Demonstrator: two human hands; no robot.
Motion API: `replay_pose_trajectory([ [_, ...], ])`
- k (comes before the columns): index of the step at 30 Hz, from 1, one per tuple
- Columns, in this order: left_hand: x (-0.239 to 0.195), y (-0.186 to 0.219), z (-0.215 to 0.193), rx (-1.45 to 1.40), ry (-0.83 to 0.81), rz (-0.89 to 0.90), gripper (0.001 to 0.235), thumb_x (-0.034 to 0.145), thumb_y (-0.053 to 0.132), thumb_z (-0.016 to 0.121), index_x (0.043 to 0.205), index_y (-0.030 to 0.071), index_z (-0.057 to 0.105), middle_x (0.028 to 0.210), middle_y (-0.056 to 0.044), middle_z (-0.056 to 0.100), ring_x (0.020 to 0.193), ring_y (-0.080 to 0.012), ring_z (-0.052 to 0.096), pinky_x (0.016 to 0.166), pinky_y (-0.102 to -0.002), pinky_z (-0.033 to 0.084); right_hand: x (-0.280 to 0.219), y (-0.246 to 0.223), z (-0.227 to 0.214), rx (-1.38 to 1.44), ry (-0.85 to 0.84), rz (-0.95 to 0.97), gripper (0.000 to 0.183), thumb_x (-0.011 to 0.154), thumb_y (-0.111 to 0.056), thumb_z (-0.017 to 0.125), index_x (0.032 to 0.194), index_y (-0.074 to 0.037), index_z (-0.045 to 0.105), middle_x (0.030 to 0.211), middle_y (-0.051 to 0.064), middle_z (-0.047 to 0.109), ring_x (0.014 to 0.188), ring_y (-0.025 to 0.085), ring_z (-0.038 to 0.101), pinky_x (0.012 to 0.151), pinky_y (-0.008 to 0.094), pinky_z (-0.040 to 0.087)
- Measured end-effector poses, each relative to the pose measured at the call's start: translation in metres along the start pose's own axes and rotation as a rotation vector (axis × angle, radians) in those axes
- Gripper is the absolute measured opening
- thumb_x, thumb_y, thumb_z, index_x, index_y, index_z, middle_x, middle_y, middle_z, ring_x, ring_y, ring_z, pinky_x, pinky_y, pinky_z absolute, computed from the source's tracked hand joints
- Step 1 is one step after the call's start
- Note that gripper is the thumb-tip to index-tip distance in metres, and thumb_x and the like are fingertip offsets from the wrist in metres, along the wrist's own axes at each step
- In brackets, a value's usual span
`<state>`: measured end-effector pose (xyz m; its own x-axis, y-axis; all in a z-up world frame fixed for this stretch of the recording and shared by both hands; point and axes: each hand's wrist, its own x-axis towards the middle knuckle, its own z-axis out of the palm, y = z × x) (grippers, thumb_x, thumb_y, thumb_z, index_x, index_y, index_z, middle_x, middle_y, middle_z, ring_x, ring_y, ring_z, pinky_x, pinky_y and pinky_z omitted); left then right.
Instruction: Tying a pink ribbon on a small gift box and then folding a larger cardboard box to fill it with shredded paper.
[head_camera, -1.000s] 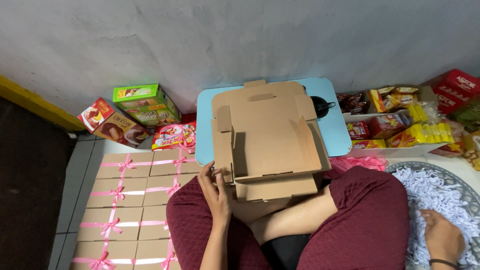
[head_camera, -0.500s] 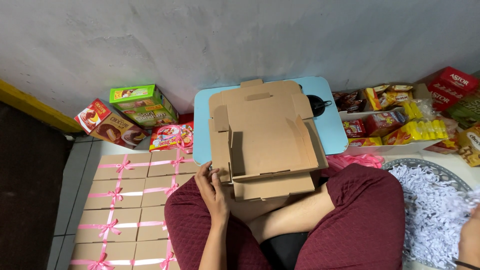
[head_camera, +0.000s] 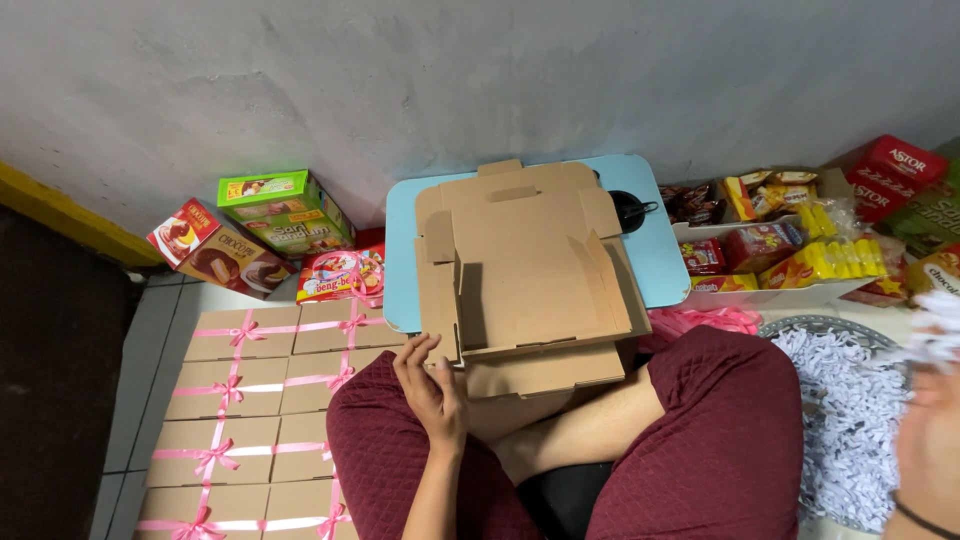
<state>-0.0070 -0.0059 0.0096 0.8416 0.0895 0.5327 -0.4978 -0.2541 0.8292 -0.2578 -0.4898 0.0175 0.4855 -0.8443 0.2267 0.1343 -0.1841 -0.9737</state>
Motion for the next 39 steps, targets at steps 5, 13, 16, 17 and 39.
replay_pose_trajectory([
  [5,-0.019,0.047,0.021,-0.152,-0.059,0.017,0.029,0.099,0.02,0.047,0.12,0.006,0.061,0.126,-0.012,0.062,0.123,-0.0271,0.057,0.11,-0.04,0.043,-0.096,-0.105,0.136,0.341,-0.085,0.032,0.027,0.108,-0.016,0.06,0.135,-0.011,0.058,0.127,-0.001,0.064,0.113,0.006,0.064,0.106,0.021,0.057],
  [13,-0.075,0.118,0.047,-1.69,-0.439,-1.344,0.077,0.096,0.064,0.039,0.15,0.008,0.046,0.114,-0.01,0.063,0.091,-0.0144,0.06,0.079,-0.031,0.053,-0.18,-0.106,0.234,0.003,-0.505,-0.008,0.025,0.089,0.014,0.053,0.106,0.003,0.067,0.12,0.01,0.069,0.091,0.015,0.067,0.08,0.024,0.054],
  [16,-0.044,0.138,0.034,-1.749,-0.288,-1.242,0.063,0.1,0.047,0.04,0.15,0.008,0.045,0.148,-0.015,0.056,0.124,-0.021,0.057,0.101,-0.034,0.052,-0.183,-0.129,0.245,-0.368,-0.633,-0.665,0.022,0.074,-0.003,0.075,0.095,-0.008,0.078,0.109,0.004,0.072,0.101,0.018,0.07,0.096,0.033,0.057],
  [17,-0.045,0.131,0.036,-1.748,-0.289,-1.242,0.063,0.1,0.047,0.04,0.15,0.008,0.045,0.148,-0.015,0.056,0.124,-0.021,0.057,0.101,-0.034,0.052,-0.187,-0.125,0.245,-0.367,-0.633,-0.665,0.022,0.074,-0.003,0.075,0.095,-0.008,0.078,0.109,0.004,0.072,0.101,0.018,0.07,0.096,0.033,0.057],
  [39,-0.049,0.115,0.035,-1.648,-0.476,-0.844,0.072,0.105,0.053,0.018,0.159,0.007,0.03,0.163,-0.011,0.036,0.15,-0.0216,0.034,0.124,-0.037,0.022,-0.215,-0.099,0.244,-0.428,-0.992,-0.743,0.054,0.099,-0.03,0.05,0.146,-0.002,0.049,0.157,0.015,0.048,0.149,0.031,0.039,0.125,0.051,0.021],
])
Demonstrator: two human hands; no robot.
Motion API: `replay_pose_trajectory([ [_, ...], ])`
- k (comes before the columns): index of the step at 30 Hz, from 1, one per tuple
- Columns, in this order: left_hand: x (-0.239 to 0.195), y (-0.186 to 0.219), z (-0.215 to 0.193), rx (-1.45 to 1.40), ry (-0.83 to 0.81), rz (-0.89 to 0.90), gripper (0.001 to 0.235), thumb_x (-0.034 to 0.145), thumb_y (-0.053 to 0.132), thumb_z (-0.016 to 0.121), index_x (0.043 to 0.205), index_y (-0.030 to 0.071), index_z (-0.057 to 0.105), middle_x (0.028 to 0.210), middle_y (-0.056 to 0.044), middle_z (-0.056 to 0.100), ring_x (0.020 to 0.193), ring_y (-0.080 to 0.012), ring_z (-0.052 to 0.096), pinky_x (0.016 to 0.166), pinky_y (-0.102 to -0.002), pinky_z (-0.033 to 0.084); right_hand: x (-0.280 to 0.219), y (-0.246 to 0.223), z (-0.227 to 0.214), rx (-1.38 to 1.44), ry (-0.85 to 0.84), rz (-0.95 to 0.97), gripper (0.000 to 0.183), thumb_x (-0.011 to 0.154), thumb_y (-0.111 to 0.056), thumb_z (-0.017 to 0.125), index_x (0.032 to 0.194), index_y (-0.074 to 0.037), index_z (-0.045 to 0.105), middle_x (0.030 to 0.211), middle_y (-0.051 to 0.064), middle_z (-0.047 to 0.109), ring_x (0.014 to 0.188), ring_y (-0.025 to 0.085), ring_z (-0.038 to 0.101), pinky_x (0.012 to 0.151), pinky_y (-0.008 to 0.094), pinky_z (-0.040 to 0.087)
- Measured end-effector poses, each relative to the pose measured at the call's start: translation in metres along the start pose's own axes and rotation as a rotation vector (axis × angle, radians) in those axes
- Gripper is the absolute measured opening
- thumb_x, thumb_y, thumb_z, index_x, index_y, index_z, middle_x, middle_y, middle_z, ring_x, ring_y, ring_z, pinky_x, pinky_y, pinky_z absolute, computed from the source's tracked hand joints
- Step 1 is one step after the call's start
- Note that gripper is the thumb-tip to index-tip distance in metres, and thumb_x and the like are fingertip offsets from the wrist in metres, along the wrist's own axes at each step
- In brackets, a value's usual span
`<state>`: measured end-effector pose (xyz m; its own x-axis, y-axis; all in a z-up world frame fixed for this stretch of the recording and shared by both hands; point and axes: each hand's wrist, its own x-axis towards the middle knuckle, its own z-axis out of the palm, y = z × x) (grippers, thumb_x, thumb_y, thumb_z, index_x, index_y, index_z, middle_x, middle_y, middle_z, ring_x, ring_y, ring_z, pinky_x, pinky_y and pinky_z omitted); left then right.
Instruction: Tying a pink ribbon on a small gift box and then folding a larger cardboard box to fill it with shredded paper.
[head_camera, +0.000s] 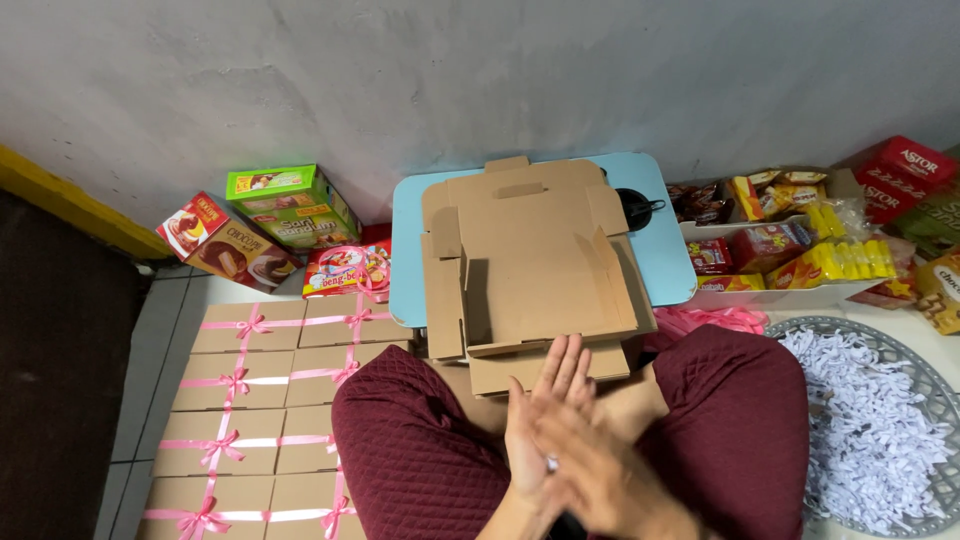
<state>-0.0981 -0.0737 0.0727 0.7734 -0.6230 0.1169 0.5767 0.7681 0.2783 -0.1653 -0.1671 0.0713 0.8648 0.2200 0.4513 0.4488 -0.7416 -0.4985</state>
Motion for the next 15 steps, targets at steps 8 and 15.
replay_pose_trajectory([
  [8,-0.018,-0.031,-0.022,0.025,-0.175,-0.04,0.072,0.106,0.049,0.017,0.162,0.004,0.015,0.169,-0.012,0.019,0.157,-0.0253,0.017,0.129,-0.039,0.011,0.029,-0.001,-0.011,0.128,0.043,-0.063,0.042,0.09,-0.016,0.062,0.13,-0.009,0.067,0.142,0.013,0.06,0.133,0.03,0.055,0.12,0.052,0.035],
  [15,-0.026,-0.03,-0.028,0.17,0.074,-0.283,0.072,0.1,0.054,0.025,0.152,0.008,0.041,0.154,-0.009,0.048,0.136,-0.017,0.046,0.116,-0.034,0.032,0.046,0.053,0.01,0.68,0.287,0.333,0.029,0.1,-0.014,0.05,0.072,-0.008,0.057,0.071,0.002,0.06,0.064,0.011,0.054,0.059,0.024,0.046],
])
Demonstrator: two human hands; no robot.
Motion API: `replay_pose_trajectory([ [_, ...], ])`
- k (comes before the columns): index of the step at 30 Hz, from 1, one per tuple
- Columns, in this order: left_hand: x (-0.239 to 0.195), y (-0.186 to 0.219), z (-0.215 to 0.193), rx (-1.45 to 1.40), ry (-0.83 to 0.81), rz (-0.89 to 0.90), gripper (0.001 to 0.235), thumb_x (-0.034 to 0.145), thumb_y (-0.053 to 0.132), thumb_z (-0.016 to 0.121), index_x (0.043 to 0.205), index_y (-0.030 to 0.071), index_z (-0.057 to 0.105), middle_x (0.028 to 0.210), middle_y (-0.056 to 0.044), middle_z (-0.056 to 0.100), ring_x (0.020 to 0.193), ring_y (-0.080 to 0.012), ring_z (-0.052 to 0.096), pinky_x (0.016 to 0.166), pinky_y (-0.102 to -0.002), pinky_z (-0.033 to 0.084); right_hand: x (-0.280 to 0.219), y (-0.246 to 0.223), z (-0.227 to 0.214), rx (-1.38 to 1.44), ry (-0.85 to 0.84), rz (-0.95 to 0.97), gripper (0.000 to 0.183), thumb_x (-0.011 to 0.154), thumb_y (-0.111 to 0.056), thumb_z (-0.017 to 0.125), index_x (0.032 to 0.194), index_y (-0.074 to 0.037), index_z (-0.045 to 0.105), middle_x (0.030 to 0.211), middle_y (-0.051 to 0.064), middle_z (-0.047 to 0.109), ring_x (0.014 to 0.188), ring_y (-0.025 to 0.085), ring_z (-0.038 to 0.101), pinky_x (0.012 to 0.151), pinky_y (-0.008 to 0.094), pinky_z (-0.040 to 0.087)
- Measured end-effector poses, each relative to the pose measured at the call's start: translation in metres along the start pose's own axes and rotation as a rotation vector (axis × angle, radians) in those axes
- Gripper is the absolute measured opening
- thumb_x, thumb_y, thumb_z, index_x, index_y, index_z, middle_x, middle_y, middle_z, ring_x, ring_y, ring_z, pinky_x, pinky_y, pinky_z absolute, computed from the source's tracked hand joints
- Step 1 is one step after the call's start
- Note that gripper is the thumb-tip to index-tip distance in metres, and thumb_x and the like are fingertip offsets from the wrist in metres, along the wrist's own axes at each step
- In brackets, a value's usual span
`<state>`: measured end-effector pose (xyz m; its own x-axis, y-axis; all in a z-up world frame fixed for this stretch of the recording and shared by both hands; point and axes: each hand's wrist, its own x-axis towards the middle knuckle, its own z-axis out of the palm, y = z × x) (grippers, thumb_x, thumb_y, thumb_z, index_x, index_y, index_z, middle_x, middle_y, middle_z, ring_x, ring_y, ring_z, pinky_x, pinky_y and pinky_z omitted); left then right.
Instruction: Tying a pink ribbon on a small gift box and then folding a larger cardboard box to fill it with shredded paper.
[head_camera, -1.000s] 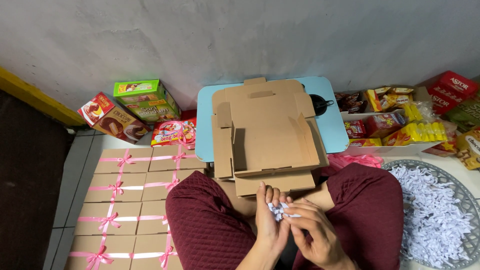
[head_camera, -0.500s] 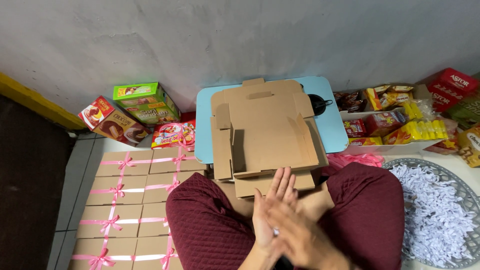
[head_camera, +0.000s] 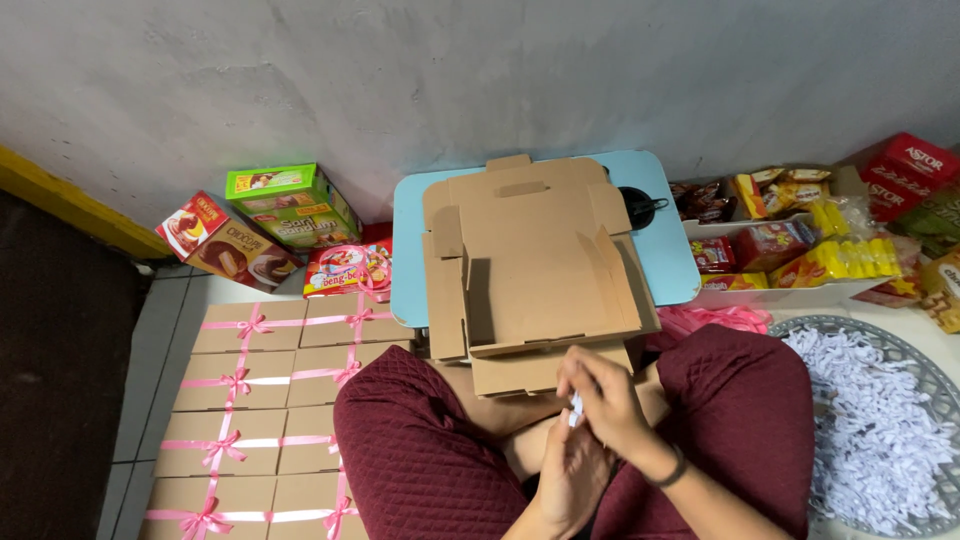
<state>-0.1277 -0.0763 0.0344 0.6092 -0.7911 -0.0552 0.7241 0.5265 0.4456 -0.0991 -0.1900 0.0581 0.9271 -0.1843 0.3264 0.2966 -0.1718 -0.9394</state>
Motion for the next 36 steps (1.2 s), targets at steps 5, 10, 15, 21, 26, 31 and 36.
replay_pose_trajectory([
  [5,0.013,0.007,-0.037,0.196,-0.12,-0.013,0.076,0.102,0.058,0.025,0.162,0.012,0.024,0.159,-0.01,0.039,0.14,-0.0191,0.043,0.114,-0.036,0.036,0.059,0.027,0.0,-0.137,0.083,-0.021,0.04,0.105,-0.019,0.047,0.066,-0.012,0.052,0.059,-0.002,0.048,0.052,0.009,0.042,0.049,0.022,0.038],
  [10,0.02,-0.007,-0.07,0.384,-0.096,-0.272,0.065,0.103,0.048,0.042,0.158,0.012,0.038,0.155,-0.009,0.049,0.135,-0.0242,0.051,0.113,-0.037,0.038,0.128,0.025,0.018,-0.425,-0.188,0.106,0.033,0.106,-0.033,0.047,0.087,-0.008,0.057,0.08,0.003,0.067,0.063,0.014,0.061,0.061,0.031,0.054],
  [15,0.023,0.0,-0.065,0.739,-0.152,-0.439,0.069,0.103,0.056,0.026,0.158,0.016,0.038,0.153,-0.006,0.048,0.129,-0.0194,0.051,0.112,-0.039,0.034,0.146,0.06,0.026,-0.72,-0.511,0.257,0.044,0.105,-0.046,0.038,0.125,-0.013,0.059,0.131,0.008,0.06,0.114,0.025,0.06,0.099,0.044,0.047],
  [21,0.025,-0.011,-0.078,0.787,-0.178,-0.427,0.06,0.107,0.044,0.026,0.159,0.015,0.036,0.153,-0.003,0.048,0.128,-0.0158,0.049,0.11,-0.034,0.035,0.147,0.04,0.008,-0.689,-0.453,0.229,0.037,0.103,-0.037,0.044,0.127,-0.017,0.063,0.13,0.004,0.059,0.11,0.02,0.063,0.097,0.038,0.051],
  [26,0.024,-0.008,-0.071,0.868,-0.174,-0.453,0.058,0.107,0.041,0.027,0.158,0.014,0.037,0.154,-0.006,0.047,0.131,-0.0184,0.049,0.11,-0.034,0.036,0.135,0.036,-0.002,-0.692,-0.556,0.187,0.031,0.102,-0.031,0.052,0.111,-0.012,0.075,0.107,0.001,0.068,0.088,0.017,0.066,0.082,0.032,0.053],
  [31,0.025,-0.011,-0.078,0.86,-0.162,-0.461,0.061,0.106,0.049,0.028,0.156,0.018,0.04,0.151,-0.003,0.049,0.129,-0.0159,0.048,0.111,-0.036,0.034,0.118,0.016,-0.042,-0.414,-0.268,0.102,0.025,0.099,-0.019,0.056,0.117,-0.016,0.073,0.13,0.0,0.067,0.085,0.01,0.066,0.066,0.021,0.053],
  [36,0.024,-0.008,-0.071,0.897,-0.145,-0.483,0.059,0.106,0.047,0.028,0.155,0.017,0.041,0.151,-0.003,0.05,0.13,-0.0164,0.049,0.112,-0.036,0.036,0.047,0.008,-0.143,-0.403,0.157,0.17,0.027,0.104,-0.017,0.049,0.124,-0.011,0.066,0.133,0.007,0.065,0.122,0.022,0.06,0.107,0.041,0.048],
])
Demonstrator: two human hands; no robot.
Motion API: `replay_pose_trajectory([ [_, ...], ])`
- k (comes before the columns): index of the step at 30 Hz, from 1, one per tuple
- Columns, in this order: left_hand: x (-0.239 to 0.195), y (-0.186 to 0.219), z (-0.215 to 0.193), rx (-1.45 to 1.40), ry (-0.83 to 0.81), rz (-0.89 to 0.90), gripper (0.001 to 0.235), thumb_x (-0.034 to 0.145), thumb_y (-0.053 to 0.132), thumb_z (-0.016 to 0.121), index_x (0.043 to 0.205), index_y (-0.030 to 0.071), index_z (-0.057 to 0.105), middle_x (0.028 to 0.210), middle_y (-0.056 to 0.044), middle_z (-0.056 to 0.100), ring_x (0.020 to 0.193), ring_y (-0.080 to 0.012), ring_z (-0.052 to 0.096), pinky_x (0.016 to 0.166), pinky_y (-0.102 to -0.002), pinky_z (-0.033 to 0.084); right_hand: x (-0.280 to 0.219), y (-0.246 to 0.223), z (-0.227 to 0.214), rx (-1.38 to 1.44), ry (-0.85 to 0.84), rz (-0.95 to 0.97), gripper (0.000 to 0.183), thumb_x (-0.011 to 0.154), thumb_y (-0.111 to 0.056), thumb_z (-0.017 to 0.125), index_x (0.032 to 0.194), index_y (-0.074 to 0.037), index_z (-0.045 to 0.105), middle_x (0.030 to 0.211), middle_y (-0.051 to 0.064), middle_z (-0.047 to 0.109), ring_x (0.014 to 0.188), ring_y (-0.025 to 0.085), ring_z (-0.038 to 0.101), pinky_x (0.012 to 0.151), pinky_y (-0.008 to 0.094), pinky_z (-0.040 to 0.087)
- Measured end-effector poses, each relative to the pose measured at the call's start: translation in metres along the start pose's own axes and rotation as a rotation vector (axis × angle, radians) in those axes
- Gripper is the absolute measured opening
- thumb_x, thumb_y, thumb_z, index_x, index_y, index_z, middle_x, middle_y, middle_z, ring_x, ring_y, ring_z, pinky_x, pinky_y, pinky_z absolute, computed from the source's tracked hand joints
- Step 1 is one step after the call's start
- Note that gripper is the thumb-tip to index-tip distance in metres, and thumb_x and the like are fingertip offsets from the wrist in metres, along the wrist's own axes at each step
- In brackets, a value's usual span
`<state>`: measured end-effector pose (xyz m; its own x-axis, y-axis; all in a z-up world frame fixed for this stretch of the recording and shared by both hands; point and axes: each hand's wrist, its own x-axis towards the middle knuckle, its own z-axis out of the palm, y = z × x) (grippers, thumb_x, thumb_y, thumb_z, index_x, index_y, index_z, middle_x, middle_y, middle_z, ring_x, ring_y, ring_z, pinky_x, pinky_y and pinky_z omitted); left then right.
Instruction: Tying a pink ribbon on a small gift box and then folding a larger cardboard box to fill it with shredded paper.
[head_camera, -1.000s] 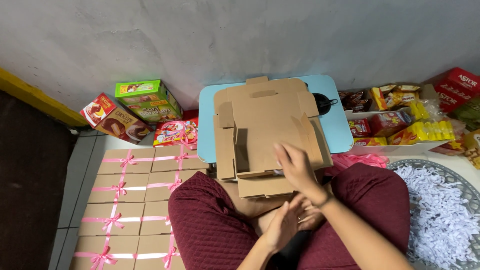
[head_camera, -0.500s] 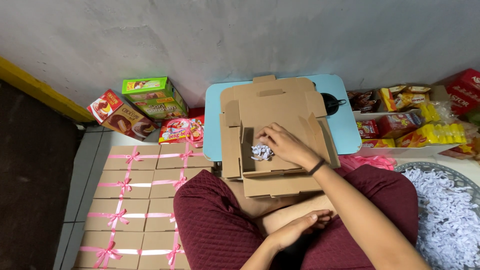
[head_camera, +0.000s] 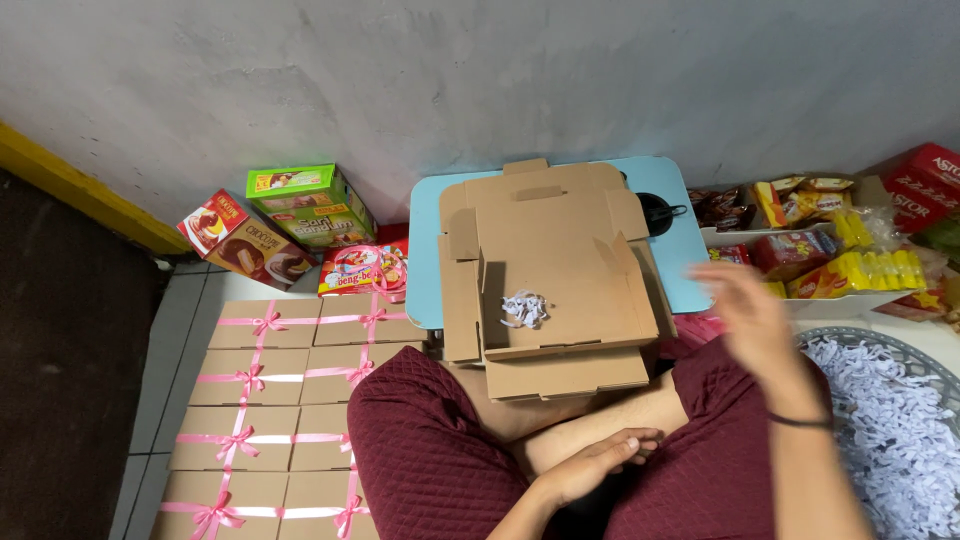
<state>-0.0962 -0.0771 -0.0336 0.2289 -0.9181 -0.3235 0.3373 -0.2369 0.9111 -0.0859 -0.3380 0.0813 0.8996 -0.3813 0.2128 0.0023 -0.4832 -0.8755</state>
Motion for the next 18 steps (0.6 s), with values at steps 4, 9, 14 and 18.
replay_pose_trajectory([
  [4,0.001,-0.002,0.002,-0.024,0.004,0.028,0.053,0.107,0.038,0.034,0.153,0.012,0.043,0.151,-0.008,0.051,0.129,-0.0182,0.052,0.112,-0.033,0.038,-0.056,0.092,-0.088,-0.461,0.307,0.358,0.031,0.112,-0.019,0.057,0.141,-0.012,0.063,0.138,0.018,0.061,0.086,0.029,0.058,0.061,0.04,0.047],
  [9,0.006,-0.006,0.004,-0.04,0.011,0.032,0.052,0.107,0.037,0.039,0.152,0.011,0.045,0.148,-0.005,0.053,0.125,-0.0137,0.051,0.11,-0.029,0.038,-0.148,0.275,-0.151,-1.099,0.136,0.792,0.067,0.09,-0.046,0.07,0.154,-0.034,0.051,0.156,0.022,0.043,0.137,0.046,0.043,0.099,0.064,0.051],
  [14,0.007,-0.012,0.003,-0.045,0.021,0.023,0.052,0.107,0.037,0.04,0.152,0.011,0.046,0.145,-0.003,0.054,0.121,-0.0116,0.052,0.107,-0.027,0.038,-0.201,0.317,-0.161,-1.225,-0.136,1.052,0.081,0.086,-0.061,0.068,0.16,-0.049,0.037,0.136,0.01,0.07,0.111,0.032,0.082,0.085,0.052,0.067],
  [18,0.008,-0.016,0.003,-0.061,0.029,0.014,0.052,0.107,0.037,0.042,0.152,0.011,0.047,0.141,-0.001,0.056,0.119,-0.0106,0.053,0.105,-0.026,0.039,-0.231,0.338,-0.172,-1.21,-0.036,0.809,0.036,0.097,-0.042,0.071,0.133,-0.036,0.072,0.106,-0.009,0.085,0.089,0.014,0.083,0.083,0.032,0.064],
])
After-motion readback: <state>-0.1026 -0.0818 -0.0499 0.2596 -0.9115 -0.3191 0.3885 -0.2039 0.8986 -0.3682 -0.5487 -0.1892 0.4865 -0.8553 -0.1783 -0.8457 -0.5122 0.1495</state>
